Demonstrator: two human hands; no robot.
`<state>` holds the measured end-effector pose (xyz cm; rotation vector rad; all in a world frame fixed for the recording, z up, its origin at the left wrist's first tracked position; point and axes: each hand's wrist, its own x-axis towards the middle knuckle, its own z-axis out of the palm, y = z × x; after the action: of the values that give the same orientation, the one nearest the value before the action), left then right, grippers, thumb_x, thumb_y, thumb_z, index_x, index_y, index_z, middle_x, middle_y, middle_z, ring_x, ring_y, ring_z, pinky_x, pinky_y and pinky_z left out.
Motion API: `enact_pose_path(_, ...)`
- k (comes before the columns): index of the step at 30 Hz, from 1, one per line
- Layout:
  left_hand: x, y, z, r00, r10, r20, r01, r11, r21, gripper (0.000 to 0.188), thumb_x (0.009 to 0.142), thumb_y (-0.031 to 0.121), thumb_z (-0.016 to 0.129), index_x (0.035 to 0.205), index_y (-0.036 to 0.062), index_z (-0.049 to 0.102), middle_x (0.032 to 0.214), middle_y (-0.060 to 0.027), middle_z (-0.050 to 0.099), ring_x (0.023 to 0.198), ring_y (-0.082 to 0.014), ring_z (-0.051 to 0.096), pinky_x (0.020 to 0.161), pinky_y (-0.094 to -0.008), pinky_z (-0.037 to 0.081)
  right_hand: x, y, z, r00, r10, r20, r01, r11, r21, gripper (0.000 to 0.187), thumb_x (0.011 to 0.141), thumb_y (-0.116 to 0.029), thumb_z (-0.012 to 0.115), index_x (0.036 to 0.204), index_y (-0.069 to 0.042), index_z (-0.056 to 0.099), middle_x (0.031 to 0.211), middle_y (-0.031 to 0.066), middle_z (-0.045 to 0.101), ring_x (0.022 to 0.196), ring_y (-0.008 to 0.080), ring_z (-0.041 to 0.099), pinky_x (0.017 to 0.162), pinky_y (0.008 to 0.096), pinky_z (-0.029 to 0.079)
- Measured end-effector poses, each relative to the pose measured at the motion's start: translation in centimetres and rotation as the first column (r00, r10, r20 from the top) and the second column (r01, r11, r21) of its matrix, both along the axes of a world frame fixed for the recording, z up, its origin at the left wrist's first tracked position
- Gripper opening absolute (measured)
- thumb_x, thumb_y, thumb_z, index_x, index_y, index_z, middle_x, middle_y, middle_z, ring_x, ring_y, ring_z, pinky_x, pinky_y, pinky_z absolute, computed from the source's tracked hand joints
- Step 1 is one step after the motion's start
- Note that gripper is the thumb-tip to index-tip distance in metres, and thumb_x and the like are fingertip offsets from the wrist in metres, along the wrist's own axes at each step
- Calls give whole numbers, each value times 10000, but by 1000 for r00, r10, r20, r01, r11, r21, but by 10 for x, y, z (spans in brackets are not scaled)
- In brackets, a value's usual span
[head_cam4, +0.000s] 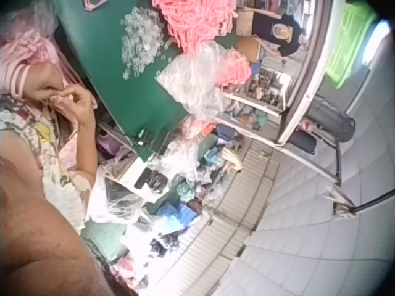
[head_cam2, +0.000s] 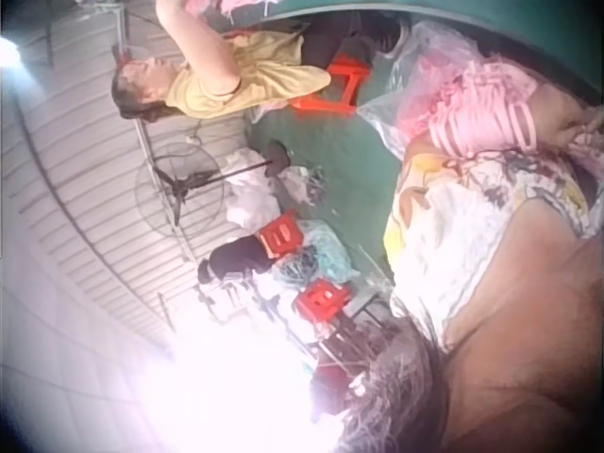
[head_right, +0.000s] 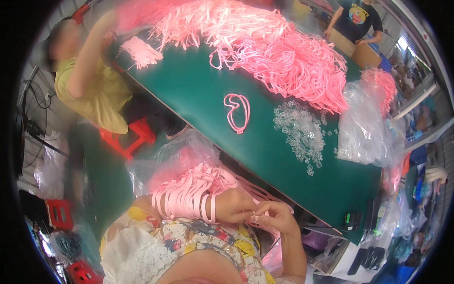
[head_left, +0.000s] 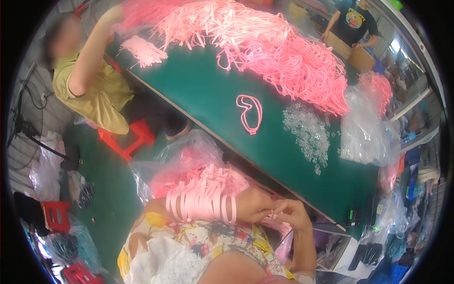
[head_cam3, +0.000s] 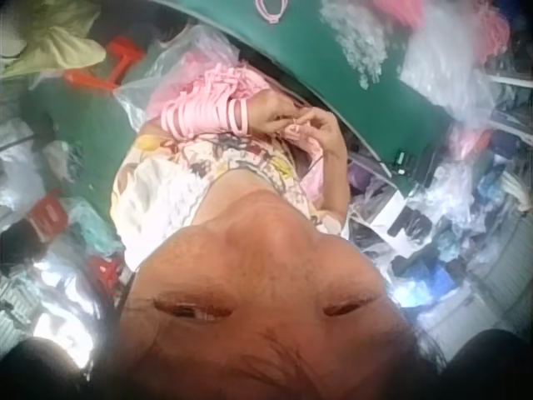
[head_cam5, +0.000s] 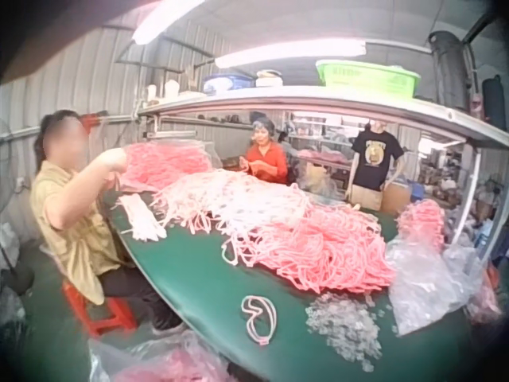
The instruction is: The person assembles pink elastic bands by hand, inserting clear plastic clips into the ends of the bands to form loops. They repeatedly pick up bands and clips from a green table, thread the clips through the band ends, and place the finished loops into a pile.
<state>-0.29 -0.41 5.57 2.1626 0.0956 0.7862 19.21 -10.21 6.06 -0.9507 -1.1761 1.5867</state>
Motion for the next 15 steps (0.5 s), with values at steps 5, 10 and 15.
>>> enact_pose_path(5, -16, 21, 0, 971, -148, -190, -29, 713, -701, 120, 837, 127, 607, 892, 26, 639, 726, -70, 637, 624, -173, 611, 571, -289, 486, -21, 17, 14, 855, -373, 359, 312, 925, 219, 215, 759, 28, 645, 969, 16, 599, 984, 117, 609, 883, 190, 584, 832, 317, 449)
enact_pose_path(10, -45, 38, 12, 970, -28, 243, 245, 52, -968, 224, 910, 107, 532, 1088, -25, 570, 915, -99, 651, 829, -169, 640, 740, -297, 524, -75, 22, 24, 664, -606, 439, 324, 762, 561, 356, 757, 0, 630, 1098, 25, 531, 1053, 125, 571, 961, 185, 543, 816, 367, 441)
enact_pose_path(15, -60, 37, 29, 970, 161, 183, 109, 384, -917, 283, 883, 68, 524, 1133, -32, 608, 1108, -151, 631, 1063, -219, 596, 947, -348, 453, -118, 35, 13, 945, -319, 76, 316, 948, 47, 305, 875, -34, 549, 1164, 36, 482, 962, 68, 577, 792, 96, 572, 699, 228, 473)
